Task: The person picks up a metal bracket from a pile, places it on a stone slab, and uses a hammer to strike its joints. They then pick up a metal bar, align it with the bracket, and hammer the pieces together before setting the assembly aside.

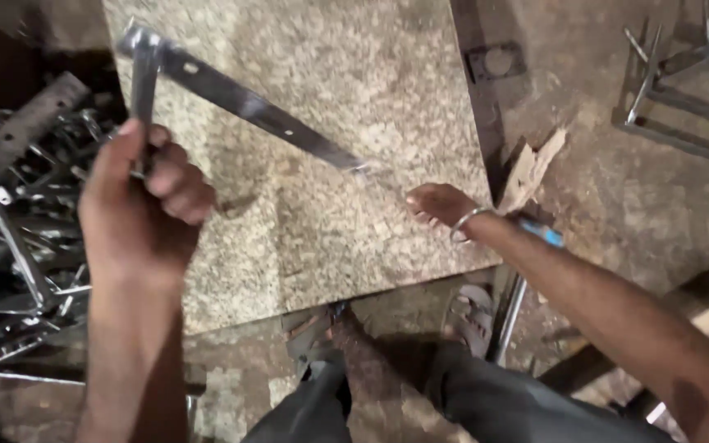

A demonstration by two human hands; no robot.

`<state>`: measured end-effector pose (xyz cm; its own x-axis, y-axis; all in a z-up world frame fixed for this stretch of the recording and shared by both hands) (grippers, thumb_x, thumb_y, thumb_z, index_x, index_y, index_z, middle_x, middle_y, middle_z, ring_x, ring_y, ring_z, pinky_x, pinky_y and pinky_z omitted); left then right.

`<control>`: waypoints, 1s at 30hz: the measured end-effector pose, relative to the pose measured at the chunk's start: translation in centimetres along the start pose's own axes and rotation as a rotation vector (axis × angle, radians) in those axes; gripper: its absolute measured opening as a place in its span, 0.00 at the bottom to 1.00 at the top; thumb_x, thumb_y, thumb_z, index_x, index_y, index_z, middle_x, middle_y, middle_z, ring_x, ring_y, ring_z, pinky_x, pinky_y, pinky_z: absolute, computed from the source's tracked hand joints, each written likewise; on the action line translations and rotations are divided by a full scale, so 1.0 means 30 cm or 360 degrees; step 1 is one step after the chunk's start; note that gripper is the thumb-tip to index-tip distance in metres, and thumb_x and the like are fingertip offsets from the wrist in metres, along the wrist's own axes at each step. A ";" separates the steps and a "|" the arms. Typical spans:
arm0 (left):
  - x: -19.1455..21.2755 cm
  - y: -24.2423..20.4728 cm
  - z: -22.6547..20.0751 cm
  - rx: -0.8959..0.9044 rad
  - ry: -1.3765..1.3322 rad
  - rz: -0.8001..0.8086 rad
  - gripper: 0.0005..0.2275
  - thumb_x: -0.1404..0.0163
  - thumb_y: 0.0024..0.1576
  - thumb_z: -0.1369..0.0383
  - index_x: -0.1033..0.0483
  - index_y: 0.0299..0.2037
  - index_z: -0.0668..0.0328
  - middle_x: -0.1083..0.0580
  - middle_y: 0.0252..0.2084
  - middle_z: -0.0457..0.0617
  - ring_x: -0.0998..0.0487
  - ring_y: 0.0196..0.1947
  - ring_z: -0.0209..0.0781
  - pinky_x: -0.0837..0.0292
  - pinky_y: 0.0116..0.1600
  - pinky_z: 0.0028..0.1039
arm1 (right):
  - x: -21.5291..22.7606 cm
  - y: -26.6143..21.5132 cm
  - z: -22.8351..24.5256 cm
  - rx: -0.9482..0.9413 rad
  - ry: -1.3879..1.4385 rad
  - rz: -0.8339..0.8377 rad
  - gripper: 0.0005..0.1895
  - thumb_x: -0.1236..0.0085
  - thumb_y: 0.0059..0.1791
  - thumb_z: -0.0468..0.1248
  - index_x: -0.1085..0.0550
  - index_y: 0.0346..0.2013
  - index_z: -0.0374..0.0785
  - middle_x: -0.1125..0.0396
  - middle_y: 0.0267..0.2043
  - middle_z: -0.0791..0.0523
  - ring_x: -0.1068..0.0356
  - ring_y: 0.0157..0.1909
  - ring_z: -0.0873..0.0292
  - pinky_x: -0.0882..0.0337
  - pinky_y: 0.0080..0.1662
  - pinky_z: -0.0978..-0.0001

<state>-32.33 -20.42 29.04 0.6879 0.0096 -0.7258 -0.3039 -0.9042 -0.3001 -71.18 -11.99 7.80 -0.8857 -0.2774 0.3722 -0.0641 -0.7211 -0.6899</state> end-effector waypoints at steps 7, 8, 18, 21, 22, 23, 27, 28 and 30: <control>-0.318 -0.111 0.304 0.0133 0.1385 0.0352 0.20 0.56 0.61 0.51 0.31 0.50 0.61 0.31 0.28 0.42 0.32 0.22 0.32 0.33 0.21 0.25 | -0.038 -0.368 0.447 0.0732 0.0928 0.0388 0.34 0.59 0.56 0.61 0.29 0.62 0.36 0.27 0.48 0.53 0.27 0.49 0.57 0.26 0.55 0.62; -0.340 -0.124 0.377 0.0185 0.1518 0.0529 0.22 0.62 0.63 0.48 0.33 0.56 0.56 0.31 0.29 0.42 0.33 0.22 0.31 0.37 0.21 0.27 | -0.043 -0.434 0.496 0.1017 0.0961 0.0453 0.35 0.59 0.57 0.63 0.29 0.64 0.38 0.28 0.49 0.54 0.28 0.50 0.58 0.26 0.60 0.64; -0.023 0.140 0.445 0.0013 0.2232 0.0384 0.22 0.57 0.61 0.49 0.27 0.55 0.57 0.22 0.45 0.43 0.20 0.35 0.36 0.20 0.39 0.36 | 0.030 -0.272 0.119 -0.0347 0.1454 -0.0658 0.07 0.42 0.50 0.35 0.28 0.41 0.40 0.33 0.25 0.60 0.35 0.26 0.65 0.29 0.30 0.74; 0.228 0.267 0.313 -0.0676 0.3296 -0.0206 0.20 0.48 0.60 0.52 0.26 0.53 0.58 0.22 0.49 0.55 0.24 0.51 0.51 0.31 0.58 0.47 | 0.105 -0.065 -0.088 -0.0250 0.1252 -0.0476 0.06 0.43 0.51 0.38 0.28 0.41 0.43 0.40 0.22 0.63 0.43 0.20 0.66 0.33 0.25 0.67; 0.333 0.299 0.309 -0.1161 0.3589 -0.0397 0.20 0.51 0.57 0.50 0.26 0.51 0.54 0.21 0.46 0.52 0.21 0.46 0.47 0.27 0.52 0.49 | 0.118 -0.008 -0.148 -0.0303 0.1165 -0.0425 0.06 0.42 0.51 0.38 0.28 0.41 0.44 0.41 0.22 0.63 0.43 0.20 0.66 0.34 0.25 0.66; 0.439 0.321 0.316 -0.1672 0.3827 -0.0611 0.20 0.53 0.54 0.48 0.27 0.48 0.51 0.20 0.43 0.50 0.18 0.41 0.44 0.22 0.46 0.51 | 0.123 0.043 -0.217 -0.0365 0.1084 -0.0373 0.06 0.42 0.51 0.38 0.27 0.41 0.44 0.42 0.21 0.63 0.44 0.19 0.66 0.34 0.24 0.65; 0.561 0.350 0.357 -0.0370 0.3151 -0.0275 0.18 0.59 0.68 0.60 0.31 0.62 0.64 0.22 0.39 0.61 0.20 0.31 0.59 0.26 0.37 0.50 | 0.139 0.174 -0.375 -0.0476 0.1017 -0.0321 0.07 0.40 0.51 0.38 0.29 0.40 0.42 0.43 0.21 0.63 0.47 0.19 0.65 0.38 0.23 0.64; 0.560 0.346 0.362 -0.0336 0.3211 -0.0330 0.16 0.61 0.70 0.59 0.26 0.55 0.62 0.22 0.37 0.61 0.21 0.32 0.61 0.26 0.39 0.51 | 0.148 0.188 -0.384 -0.0379 0.1011 -0.0298 0.08 0.41 0.51 0.38 0.30 0.40 0.41 0.42 0.22 0.62 0.45 0.19 0.66 0.36 0.24 0.63; 0.564 0.319 0.380 -0.0287 0.3269 -0.0381 0.17 0.62 0.72 0.58 0.22 0.48 0.60 0.22 0.35 0.62 0.22 0.33 0.63 0.27 0.40 0.52 | 0.174 0.178 -0.359 -0.0294 0.1002 -0.0274 0.08 0.41 0.52 0.38 0.32 0.40 0.41 0.41 0.24 0.62 0.44 0.20 0.66 0.34 0.24 0.63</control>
<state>-31.12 -24.04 6.82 0.3056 -0.1612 0.9384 -0.1510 -0.9813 -0.1194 -81.10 -10.45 -0.64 -0.9511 0.2948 0.0920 -0.2559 -0.5859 -0.7689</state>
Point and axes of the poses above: each hand's wrist, its own y-axis towards the middle knuckle, its own x-axis out of the back of the hand, z = x × y, the point moved 4 cm from there along y, towards the middle knuckle
